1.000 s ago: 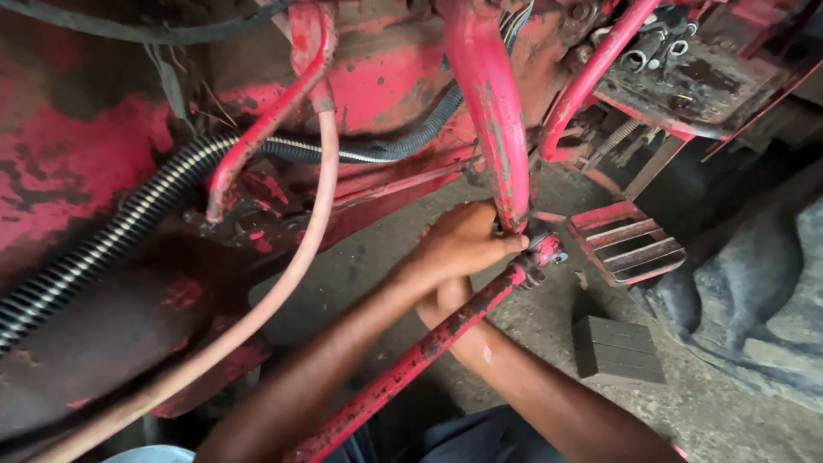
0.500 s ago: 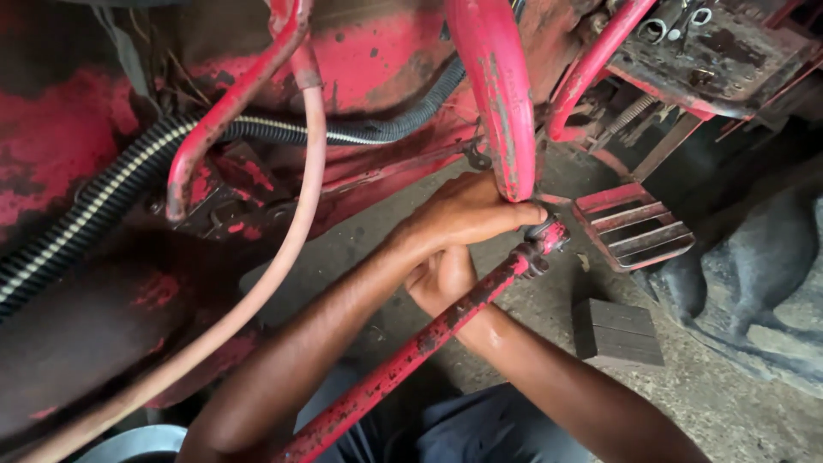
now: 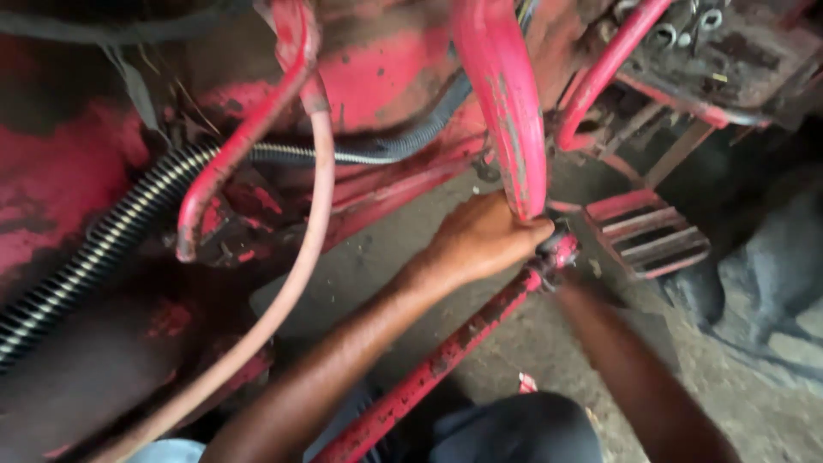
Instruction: Using wrenches to loosen and tighten various bolts and components on a tractor engine and steering assembly.
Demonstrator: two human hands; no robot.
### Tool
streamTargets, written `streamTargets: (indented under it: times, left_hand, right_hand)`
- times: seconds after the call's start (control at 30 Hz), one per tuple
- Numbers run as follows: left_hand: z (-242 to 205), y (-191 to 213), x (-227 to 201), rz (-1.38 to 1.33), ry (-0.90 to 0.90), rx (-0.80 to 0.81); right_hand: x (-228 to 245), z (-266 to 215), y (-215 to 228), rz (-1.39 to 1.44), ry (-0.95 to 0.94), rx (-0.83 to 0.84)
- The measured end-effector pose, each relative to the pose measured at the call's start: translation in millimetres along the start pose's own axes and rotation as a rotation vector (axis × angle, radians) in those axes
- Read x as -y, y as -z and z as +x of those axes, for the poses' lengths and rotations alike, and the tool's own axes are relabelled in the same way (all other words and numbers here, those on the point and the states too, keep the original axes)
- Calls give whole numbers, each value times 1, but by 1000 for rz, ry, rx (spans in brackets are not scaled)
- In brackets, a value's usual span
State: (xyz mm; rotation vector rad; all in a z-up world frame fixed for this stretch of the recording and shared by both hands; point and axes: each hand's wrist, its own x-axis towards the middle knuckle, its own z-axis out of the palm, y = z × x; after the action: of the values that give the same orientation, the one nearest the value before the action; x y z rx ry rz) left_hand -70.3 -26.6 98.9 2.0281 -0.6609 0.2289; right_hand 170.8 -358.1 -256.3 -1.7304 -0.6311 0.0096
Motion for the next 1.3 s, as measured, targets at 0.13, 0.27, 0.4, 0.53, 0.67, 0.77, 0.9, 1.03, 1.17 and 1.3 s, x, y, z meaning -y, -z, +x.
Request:
streamTargets:
  times: [0.13, 0.27, 0.4, 0.53, 0.67, 0.77, 0.9, 1.03, 1.17, 1.3]
  left_hand:
    - [-5, 4, -16, 77, 22, -102]
    - [-9, 2, -17, 45, 84, -131]
    - [-19, -9, 0, -22, -37, -177]
    - [-34, -13, 10, -131, -97, -251]
    - [-40, -33, 42, -335, 43, -256]
    - [-35, -58, 76, -662, 71, -255]
    - [-26, -49, 82, -698, -67, -199]
    - [-5, -27, 77, -370, -155, -56]
    - [-2, -9, 60, -126, -121, 5]
    - [-7, -14, 58, 107, -82, -113]
  right_hand:
    - [118, 45, 58, 5, -12, 30]
    - [231, 40, -3, 39, 37, 56]
    - [273, 31, -59, 91, 74, 93]
    - [263, 35, -69, -2, 184, 175]
    - [117, 19, -90, 1018, 33, 343]
    - [177, -8, -161, 1013, -131, 260]
    - [259, -30, -229, 1009, -373, 139]
    - [301, -41, -258, 994, -635, 0]
    - [302, -36, -265, 1007, -544, 15]
    - [307, -37, -272, 978, -499, -40]
